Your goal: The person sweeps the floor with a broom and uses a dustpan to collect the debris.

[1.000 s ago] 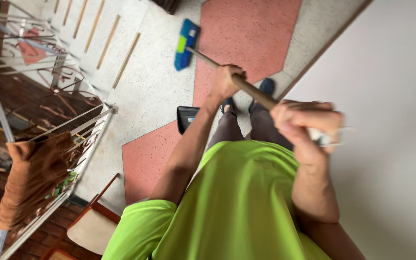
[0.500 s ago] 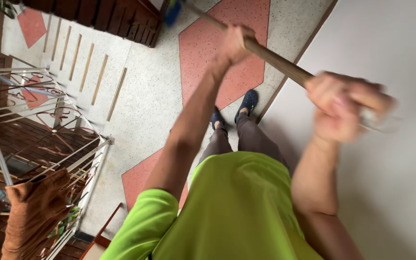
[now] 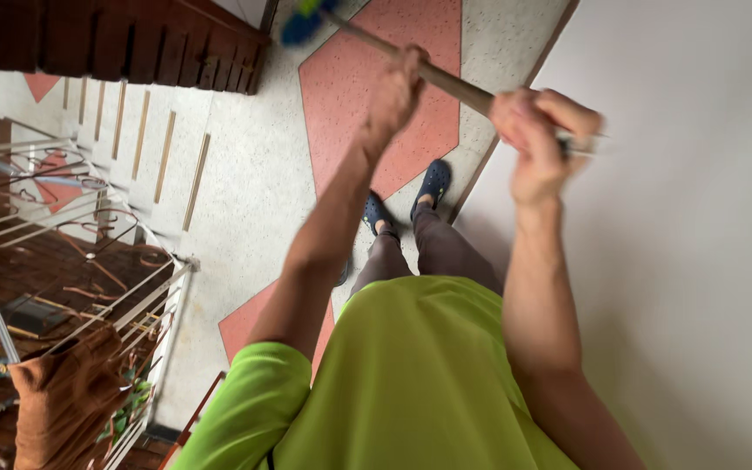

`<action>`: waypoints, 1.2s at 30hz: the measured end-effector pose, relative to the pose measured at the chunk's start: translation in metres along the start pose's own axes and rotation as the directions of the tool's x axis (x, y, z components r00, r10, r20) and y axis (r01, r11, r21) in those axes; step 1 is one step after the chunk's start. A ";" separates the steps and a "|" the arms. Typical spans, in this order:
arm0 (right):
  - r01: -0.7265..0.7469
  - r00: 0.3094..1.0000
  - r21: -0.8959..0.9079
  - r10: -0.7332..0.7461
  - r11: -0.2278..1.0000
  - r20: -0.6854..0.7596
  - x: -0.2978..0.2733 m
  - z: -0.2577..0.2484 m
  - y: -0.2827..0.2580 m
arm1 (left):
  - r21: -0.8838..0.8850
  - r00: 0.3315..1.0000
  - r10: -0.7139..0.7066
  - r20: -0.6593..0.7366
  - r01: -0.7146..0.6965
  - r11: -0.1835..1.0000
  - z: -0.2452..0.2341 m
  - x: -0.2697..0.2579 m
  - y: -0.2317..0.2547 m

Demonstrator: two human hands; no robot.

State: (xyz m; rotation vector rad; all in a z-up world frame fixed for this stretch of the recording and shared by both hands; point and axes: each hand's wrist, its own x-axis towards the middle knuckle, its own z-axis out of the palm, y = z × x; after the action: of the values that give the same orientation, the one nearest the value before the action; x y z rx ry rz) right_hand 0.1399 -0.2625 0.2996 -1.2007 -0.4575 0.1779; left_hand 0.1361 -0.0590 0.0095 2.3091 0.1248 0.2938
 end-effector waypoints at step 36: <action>0.214 0.968 -0.076 -0.201 0.974 0.153 -0.065 -0.029 -0.154 | -0.295 0.876 -0.053 0.480 0.218 0.930 0.007 -0.037 0.185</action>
State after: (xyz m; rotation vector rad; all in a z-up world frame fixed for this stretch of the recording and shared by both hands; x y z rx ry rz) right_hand 0.0781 -0.3666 0.4184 -1.2256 -0.7218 0.0640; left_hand 0.1016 -0.1970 0.1335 1.9473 -0.0063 -0.2999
